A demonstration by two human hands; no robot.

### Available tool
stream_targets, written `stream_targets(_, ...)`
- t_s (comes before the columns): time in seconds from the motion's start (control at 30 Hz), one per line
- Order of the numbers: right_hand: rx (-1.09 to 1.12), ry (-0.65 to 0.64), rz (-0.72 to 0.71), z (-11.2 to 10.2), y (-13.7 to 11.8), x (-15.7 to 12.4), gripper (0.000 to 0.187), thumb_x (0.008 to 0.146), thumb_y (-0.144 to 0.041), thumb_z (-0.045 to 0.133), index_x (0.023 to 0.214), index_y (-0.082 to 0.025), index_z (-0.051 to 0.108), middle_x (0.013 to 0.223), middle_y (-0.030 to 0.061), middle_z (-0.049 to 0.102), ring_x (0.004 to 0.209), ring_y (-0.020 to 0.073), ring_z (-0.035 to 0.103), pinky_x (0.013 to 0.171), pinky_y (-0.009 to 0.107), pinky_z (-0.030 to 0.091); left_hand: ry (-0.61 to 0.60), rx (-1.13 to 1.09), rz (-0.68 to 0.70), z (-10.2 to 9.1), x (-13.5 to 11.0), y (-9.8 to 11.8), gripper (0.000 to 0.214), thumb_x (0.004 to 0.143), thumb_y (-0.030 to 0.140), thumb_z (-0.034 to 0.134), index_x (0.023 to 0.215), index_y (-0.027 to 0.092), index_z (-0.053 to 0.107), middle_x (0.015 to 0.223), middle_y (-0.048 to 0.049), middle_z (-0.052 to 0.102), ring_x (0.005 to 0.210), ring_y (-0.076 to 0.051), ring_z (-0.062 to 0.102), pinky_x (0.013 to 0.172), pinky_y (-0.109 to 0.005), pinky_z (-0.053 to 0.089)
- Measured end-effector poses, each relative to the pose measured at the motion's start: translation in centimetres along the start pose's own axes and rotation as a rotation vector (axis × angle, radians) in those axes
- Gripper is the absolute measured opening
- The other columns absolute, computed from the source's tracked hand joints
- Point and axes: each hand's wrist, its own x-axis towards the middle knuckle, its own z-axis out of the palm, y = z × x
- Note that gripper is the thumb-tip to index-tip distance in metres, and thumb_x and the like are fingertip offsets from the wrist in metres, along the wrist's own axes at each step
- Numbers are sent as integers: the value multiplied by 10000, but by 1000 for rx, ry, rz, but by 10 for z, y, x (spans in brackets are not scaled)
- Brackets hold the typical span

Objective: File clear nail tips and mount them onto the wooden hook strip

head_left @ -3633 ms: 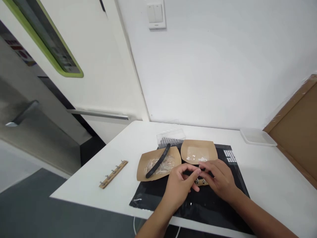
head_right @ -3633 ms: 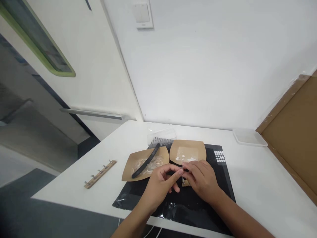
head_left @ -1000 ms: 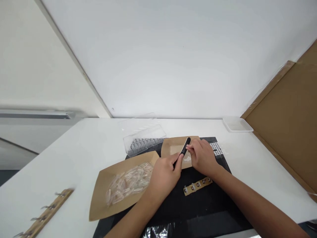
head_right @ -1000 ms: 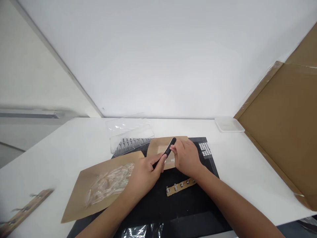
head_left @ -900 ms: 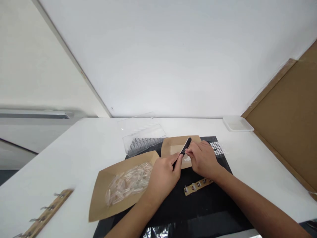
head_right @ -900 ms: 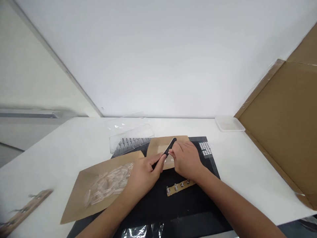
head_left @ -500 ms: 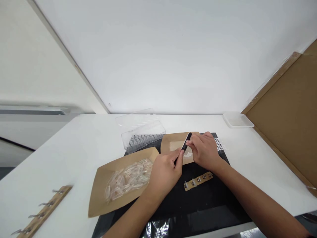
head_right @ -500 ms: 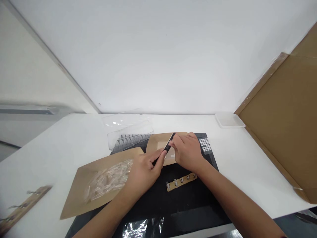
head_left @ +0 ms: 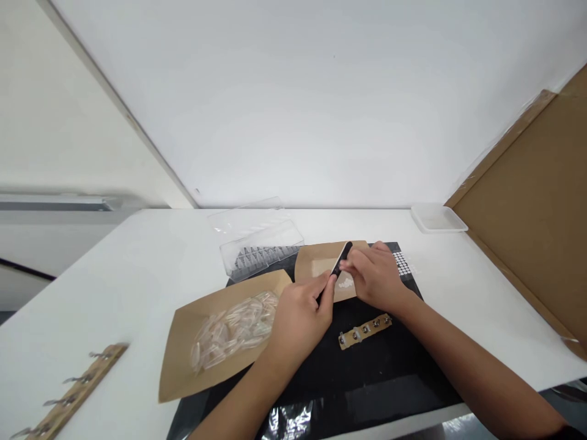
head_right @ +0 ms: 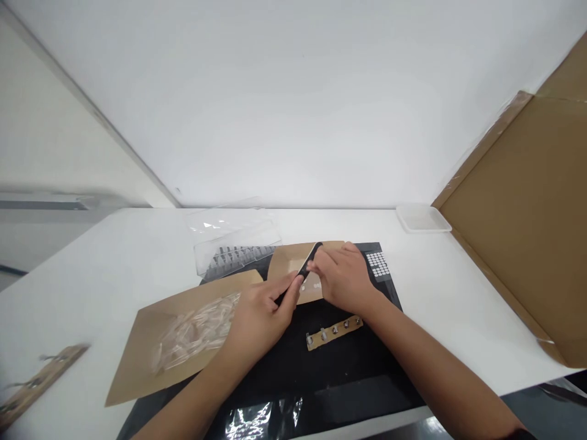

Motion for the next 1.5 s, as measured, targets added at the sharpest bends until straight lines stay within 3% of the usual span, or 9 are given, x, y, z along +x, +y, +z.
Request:
stream_targets(0.33,-36,29,5,-3,-2,-1,258,1072,-173,502,820,-224,486,716,-29,648,584,143,449,710,375,243,10,-9,8,0,-1,0,441,1075,346,475,727,187,694,592,-9,668,501,-135,580,561,-262,336)
stream_targets(0.47,6,-19,-27,-4,-2,0,250,1060,-168,509,817,-227,497,694,-40,635,569,143,437,715,370,257,9,3,23,-1,-1,1,441,1075,337,477,719,186,689,595,-11,673,497,-133,578,559,-262,335)
stream_targets(0.57,-11,43,11,-4,-1,-1,242,1063,-153,507,831,-224,508,709,-36,654,585,140,479,712,374,247,14,8,29,-1,-2,0,447,1080,346,472,727,183,692,595,-14,673,500,-136,579,559,-266,335)
stream_targets(0.73,1,-20,-17,-4,-2,-2,276,1063,-164,504,795,-230,490,694,-41,661,564,139,456,712,373,260,37,-6,30,-1,-3,0,417,1075,341,486,791,190,752,648,-23,722,540,-151,623,567,-266,351)
stream_targets(0.83,-8,34,23,-4,-3,-2,266,1065,-159,502,809,-231,495,713,-39,684,580,141,482,710,375,256,63,13,38,-2,-4,0,442,1074,348,493,740,183,730,589,-15,668,502,-138,570,555,-265,330)
stream_targets(1.17,-12,2,-6,-6,-4,-1,249,1071,-173,515,830,-233,529,755,-40,709,588,141,524,733,373,282,32,-11,-4,-3,-3,3,462,1075,369,466,745,186,732,612,-19,684,506,-135,557,550,-269,345)
stream_targets(1.3,-15,82,15,-6,-5,-1,232,1066,-155,527,847,-232,536,755,-39,728,610,140,571,726,374,274,67,-30,-3,-2,-3,4,460,1079,365,473,739,183,723,605,-13,667,508,-131,570,555,-263,355)
stream_targets(1.5,4,41,-16,-9,-7,-2,238,1058,-162,545,831,-233,524,777,-29,757,590,141,587,723,376,288,78,-40,12,-2,-3,5,414,1074,337,498,760,190,724,592,3,646,502,-131,567,557,-259,365)
